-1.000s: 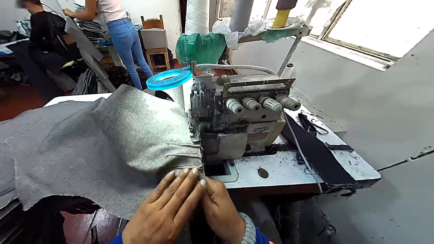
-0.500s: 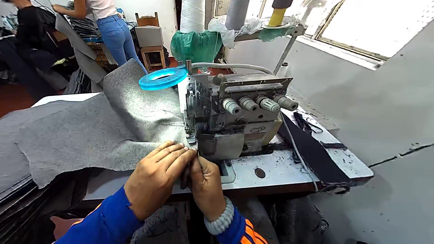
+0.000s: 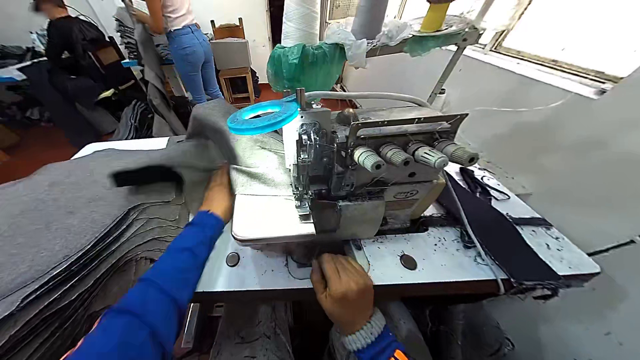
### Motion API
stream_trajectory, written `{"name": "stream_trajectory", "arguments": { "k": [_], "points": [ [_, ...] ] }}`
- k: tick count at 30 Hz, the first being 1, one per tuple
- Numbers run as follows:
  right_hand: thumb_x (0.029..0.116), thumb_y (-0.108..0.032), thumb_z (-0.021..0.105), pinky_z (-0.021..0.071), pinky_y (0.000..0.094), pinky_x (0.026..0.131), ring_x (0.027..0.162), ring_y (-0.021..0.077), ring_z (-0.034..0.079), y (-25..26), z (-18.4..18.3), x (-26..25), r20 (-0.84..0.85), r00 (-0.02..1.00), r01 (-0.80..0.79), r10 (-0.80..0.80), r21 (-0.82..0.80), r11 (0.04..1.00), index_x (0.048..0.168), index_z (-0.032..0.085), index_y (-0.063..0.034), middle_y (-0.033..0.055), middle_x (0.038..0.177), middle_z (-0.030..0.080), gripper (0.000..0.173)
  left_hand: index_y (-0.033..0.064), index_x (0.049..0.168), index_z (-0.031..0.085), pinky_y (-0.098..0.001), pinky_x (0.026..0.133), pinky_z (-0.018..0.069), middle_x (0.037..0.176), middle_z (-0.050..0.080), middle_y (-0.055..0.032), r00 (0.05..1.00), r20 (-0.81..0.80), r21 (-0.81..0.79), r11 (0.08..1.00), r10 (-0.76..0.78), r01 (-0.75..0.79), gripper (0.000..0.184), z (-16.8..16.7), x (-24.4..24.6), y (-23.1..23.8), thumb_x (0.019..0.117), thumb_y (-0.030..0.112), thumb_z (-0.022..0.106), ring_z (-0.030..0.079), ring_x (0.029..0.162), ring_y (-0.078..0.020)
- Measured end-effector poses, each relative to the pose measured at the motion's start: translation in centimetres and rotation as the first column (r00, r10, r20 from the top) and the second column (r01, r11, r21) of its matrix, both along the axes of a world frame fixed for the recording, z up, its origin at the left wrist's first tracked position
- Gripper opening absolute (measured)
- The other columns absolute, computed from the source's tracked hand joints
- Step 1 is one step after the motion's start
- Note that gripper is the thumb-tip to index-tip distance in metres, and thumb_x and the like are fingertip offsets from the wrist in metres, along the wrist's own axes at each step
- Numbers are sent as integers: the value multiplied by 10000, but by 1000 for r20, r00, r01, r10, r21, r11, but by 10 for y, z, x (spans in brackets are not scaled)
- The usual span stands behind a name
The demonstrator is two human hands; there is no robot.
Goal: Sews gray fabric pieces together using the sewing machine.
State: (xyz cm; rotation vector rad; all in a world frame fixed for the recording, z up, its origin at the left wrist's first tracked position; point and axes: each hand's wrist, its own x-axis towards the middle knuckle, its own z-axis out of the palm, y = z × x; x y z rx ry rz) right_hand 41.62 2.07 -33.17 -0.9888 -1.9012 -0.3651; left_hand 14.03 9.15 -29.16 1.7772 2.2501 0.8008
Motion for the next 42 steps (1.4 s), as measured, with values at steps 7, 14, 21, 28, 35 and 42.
{"name": "stream_trajectory", "arguments": {
  "k": [7, 14, 21, 28, 35, 42],
  "points": [
    [923, -169, 606, 548, 351, 905, 940, 245, 700, -15, 2, 20, -328, 924, -264, 197, -173, 949, 870, 690, -32, 127, 916, 728, 170, -98, 1369, 569, -534, 1183, 368, 1442, 542, -297, 987, -19, -55, 986, -158, 157, 468, 4, 28, -68, 958, 111, 649, 488, 1399, -405],
    [894, -48, 680, 591, 231, 778, 844, 34, 680, -53, 33, 7, -741, 555, -826, 378, -437, 357, 1121, 558, -85, -54, 914, 695, 260, 212, 1426, 608, -549, 1131, 391, 1477, 595, -64, 813, -456, 138, 873, -364, 468, 430, -19, 98, -238, 1001, 275, 602, 559, 1362, -296],
    [865, -22, 713, 561, 226, 765, 822, 49, 671, -61, 39, -2, -695, 575, -817, 432, -522, 247, 1123, 551, -33, -20, 876, 699, 305, 176, 1374, 639, -486, 1144, 396, 1422, 638, -18, 693, -540, 68, 795, -479, 602, 440, -17, 102, -240, 936, 182, 666, 548, 1375, -234],
    [917, -49, 681, 546, 356, 771, 807, 196, 661, -70, 49, 17, -280, 904, -361, 322, -904, 227, 1266, 583, -17, 76, 869, 677, 364, 117, 1322, 677, -475, 1146, 412, 1413, 646, -30, 580, -520, -41, 696, -627, 716, 428, -27, 118, -234, 904, 29, 645, 559, 1370, -223],
    [904, 21, 654, 522, 438, 848, 908, 281, 638, -66, 45, 28, -99, 931, -86, 351, -995, -52, 1407, 476, -19, 159, 1008, 644, 535, 6, 1268, 683, -478, 1206, 326, 1428, 631, -84, 370, -417, -251, 496, -830, 831, 393, -19, 126, -230, 925, -120, 538, 484, 1438, -274],
    [899, 5, 709, 543, 278, 738, 742, 110, 630, -71, 35, 45, -354, 925, -345, 135, -935, -86, 1307, 500, -8, 44, 862, 627, 459, 14, 1265, 677, -479, 1192, 343, 1461, 606, -75, 324, -422, -251, 453, -847, 856, 373, -24, 124, -227, 946, -99, 520, 492, 1432, -249]
  ]
}}
